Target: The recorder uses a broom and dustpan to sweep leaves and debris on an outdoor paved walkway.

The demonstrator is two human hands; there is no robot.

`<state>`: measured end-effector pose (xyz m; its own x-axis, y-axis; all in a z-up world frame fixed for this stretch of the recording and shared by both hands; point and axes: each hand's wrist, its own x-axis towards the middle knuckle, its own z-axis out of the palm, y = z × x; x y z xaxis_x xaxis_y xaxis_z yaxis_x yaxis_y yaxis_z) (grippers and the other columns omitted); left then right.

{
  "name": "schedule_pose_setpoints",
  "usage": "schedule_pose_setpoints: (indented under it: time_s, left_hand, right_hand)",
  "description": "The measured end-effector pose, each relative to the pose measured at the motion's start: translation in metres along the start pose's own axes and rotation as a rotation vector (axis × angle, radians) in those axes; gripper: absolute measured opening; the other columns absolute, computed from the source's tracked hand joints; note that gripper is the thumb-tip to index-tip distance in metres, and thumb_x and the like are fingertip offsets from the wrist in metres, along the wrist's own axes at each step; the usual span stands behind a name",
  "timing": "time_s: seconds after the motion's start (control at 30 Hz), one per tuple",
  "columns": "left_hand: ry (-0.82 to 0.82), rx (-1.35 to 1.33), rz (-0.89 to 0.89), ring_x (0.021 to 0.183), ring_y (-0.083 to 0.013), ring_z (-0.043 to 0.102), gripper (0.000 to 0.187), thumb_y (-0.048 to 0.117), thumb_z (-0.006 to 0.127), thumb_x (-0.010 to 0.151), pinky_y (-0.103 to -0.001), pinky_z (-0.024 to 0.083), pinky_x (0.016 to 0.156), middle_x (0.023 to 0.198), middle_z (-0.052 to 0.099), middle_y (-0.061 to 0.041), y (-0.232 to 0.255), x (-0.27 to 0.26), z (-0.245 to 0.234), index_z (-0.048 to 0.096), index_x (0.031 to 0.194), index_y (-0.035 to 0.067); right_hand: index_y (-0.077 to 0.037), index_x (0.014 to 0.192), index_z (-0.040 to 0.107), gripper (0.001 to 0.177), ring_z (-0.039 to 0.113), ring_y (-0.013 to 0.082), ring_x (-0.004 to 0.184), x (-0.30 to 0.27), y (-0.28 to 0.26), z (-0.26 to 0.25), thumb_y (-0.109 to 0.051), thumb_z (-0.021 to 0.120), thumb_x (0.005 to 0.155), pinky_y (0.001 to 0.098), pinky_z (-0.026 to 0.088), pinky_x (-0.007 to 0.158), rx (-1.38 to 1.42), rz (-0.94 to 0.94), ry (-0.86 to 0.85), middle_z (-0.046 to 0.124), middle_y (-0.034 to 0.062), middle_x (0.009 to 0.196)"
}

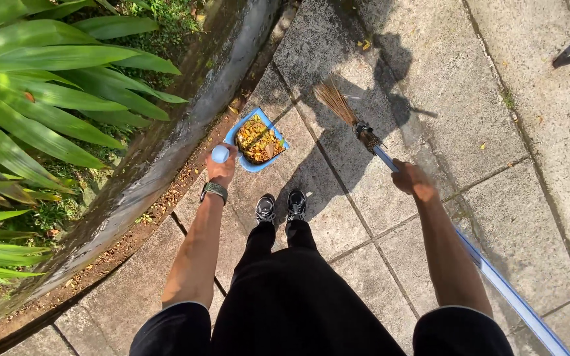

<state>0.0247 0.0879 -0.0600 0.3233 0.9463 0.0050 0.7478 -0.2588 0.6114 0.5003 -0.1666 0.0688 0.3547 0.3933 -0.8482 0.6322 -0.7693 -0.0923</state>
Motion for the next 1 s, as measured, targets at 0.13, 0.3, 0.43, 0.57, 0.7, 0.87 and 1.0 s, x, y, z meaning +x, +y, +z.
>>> schedule_pose_setpoints:
  time_s: [0.13,0.3,0.43,0.57,0.7,0.87,1.0]
  left_hand:
    - [-0.095,-0.388,-0.303,0.083,-0.0218,0.070,0.011,0.013,0.071,0.088,-0.037,0.057,0.074,0.088,0.077,-0.009,0.023,-0.012,-0.022,0.073,0.096,0.005]
    - [-0.136,-0.415,-0.276,0.078,-0.0185,0.070,0.015,0.014,0.072,0.090,-0.033,0.055,0.072,0.087,0.076,-0.010,0.000,-0.021,-0.024,0.072,0.100,0.004]
    - [-0.172,-0.430,-0.275,0.083,-0.0193,0.075,0.014,0.012,0.070,0.088,-0.031,0.057,0.076,0.088,0.078,-0.009,0.016,-0.008,-0.031,0.070,0.098,0.002]
    - [-0.145,-1.213,-0.459,0.084,-0.0273,0.075,0.031,0.029,0.078,0.084,-0.031,0.055,0.067,0.091,0.078,-0.017,0.014,-0.001,-0.003,0.076,0.106,0.007]
    - [-0.120,-1.697,-0.594,0.104,-0.0319,0.072,0.021,0.013,0.067,0.100,-0.042,0.062,0.100,0.108,0.072,-0.018,-0.013,0.065,0.089,0.065,0.112,-0.004]
    - [-0.135,-1.214,-0.517,0.086,-0.0302,0.069,0.025,0.020,0.072,0.089,-0.047,0.059,0.084,0.092,0.070,-0.015,0.082,0.101,0.071,0.064,0.100,-0.002]
    - [-0.162,-0.942,-0.177,0.088,-0.0162,0.064,0.023,-0.001,0.082,0.087,-0.034,0.059,0.085,0.095,0.068,-0.008,0.118,0.125,0.096,0.064,0.102,-0.001]
  right_hand:
    - [-0.017,0.158,0.040,0.060,0.049,0.0150,0.055,0.034,-0.027,0.039,-0.006,0.043,0.099,0.0371,0.051,0.055,-0.059,0.031,0.114,0.072,0.0184,0.099]
    - [-0.014,0.153,0.047,0.061,0.058,0.0151,0.056,0.066,-0.030,0.146,-0.001,0.043,0.093,0.0323,0.054,0.049,-0.205,-0.178,-0.004,0.070,0.0149,0.109]
    - [-0.026,0.158,0.041,0.058,0.054,0.0168,0.061,-0.027,-0.036,0.114,-0.012,0.047,0.102,0.0370,0.054,0.061,-0.036,-0.072,-0.142,0.076,0.0134,0.108]
    - [-0.029,0.154,0.047,0.051,0.063,0.0228,0.091,-0.067,0.014,0.098,-0.023,0.052,0.104,0.0478,0.054,0.092,0.033,-0.092,-0.114,0.070,0.0100,0.124]
    - [-0.031,0.155,0.045,0.052,0.065,0.0272,0.113,-0.071,0.052,0.036,-0.030,0.054,0.104,0.0529,0.044,0.108,0.086,-0.031,-0.013,0.065,0.0099,0.136]
    - [-0.030,0.157,0.043,0.053,0.073,0.0281,0.099,-0.023,0.082,-0.011,-0.022,0.049,0.105,0.0483,0.057,0.095,0.164,0.158,0.138,0.068,0.0161,0.128]
    - [-0.024,0.152,0.050,0.052,0.076,0.0318,0.089,0.021,0.098,-0.015,-0.014,0.046,0.102,0.0477,0.064,0.080,0.099,0.318,0.224,0.075,0.0223,0.111]
